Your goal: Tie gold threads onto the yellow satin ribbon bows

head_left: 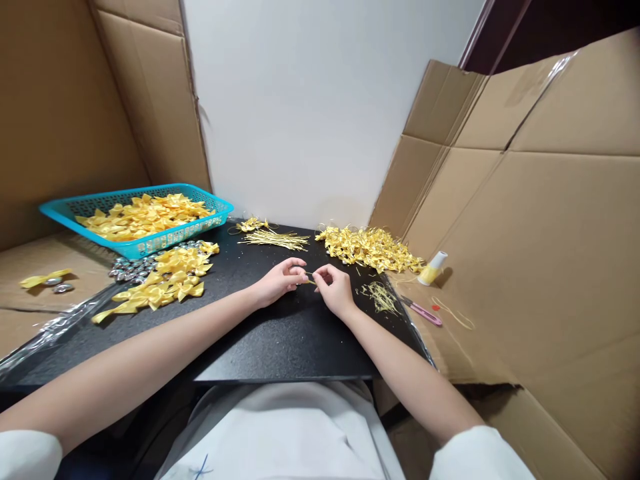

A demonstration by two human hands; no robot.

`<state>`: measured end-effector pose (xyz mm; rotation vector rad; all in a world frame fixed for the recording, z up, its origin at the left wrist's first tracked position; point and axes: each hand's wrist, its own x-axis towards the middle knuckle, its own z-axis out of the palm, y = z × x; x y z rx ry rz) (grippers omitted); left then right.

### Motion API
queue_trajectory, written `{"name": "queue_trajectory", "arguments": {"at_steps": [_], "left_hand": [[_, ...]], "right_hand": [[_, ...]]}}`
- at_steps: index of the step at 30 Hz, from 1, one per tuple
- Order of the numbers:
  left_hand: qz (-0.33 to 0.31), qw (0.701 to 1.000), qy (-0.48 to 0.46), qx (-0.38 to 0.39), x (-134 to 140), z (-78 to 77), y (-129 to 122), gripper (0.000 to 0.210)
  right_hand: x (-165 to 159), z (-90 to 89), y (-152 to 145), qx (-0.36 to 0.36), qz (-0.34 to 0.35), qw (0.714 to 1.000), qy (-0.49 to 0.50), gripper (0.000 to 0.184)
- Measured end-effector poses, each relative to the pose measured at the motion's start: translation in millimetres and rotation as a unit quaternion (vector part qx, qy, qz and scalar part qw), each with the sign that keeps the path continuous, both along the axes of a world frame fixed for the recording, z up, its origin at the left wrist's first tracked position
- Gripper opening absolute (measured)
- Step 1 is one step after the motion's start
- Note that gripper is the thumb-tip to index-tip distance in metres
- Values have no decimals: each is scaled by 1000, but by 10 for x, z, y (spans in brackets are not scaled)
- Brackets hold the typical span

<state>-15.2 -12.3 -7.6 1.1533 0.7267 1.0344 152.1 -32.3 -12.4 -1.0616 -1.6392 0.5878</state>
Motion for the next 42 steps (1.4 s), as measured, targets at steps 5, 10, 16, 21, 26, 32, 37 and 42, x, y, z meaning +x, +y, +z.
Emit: {"name": "queue_trajectory", "arguments": {"at_steps": [5, 10, 16, 21, 26, 32, 37, 42], "left_hand": [[17, 996, -67, -49, 11, -2, 17, 52], [57, 998, 10, 11, -3, 4, 10, 47], [64, 970, 136, 192, -18, 8, -24, 42], [77, 928, 226, 285, -33, 25, -43, 33], [66, 901, 266, 337, -55, 82, -73, 27], [67, 879, 298, 367, -81, 84, -47, 18], [82, 859, 332, 380, -73, 88, -61, 17], [89, 878, 308, 356, -64, 61, -46, 21]], "right_hand": [[-16, 3, 7, 82, -17, 996, -36, 12], [-7, 5, 7, 156, -59, 979, -116, 11], [13, 9, -21, 159, -71, 963, -208, 11], [22, 31, -48, 165, -71, 950, -257, 10], [27, 41, -51, 155, -68, 947, -272, 10], [26, 37, -47, 131, -52, 950, -278, 9], [3, 19, -41, 129, -47, 956, -260, 8], [45, 26, 36, 110, -47, 982, -148, 6]]}}
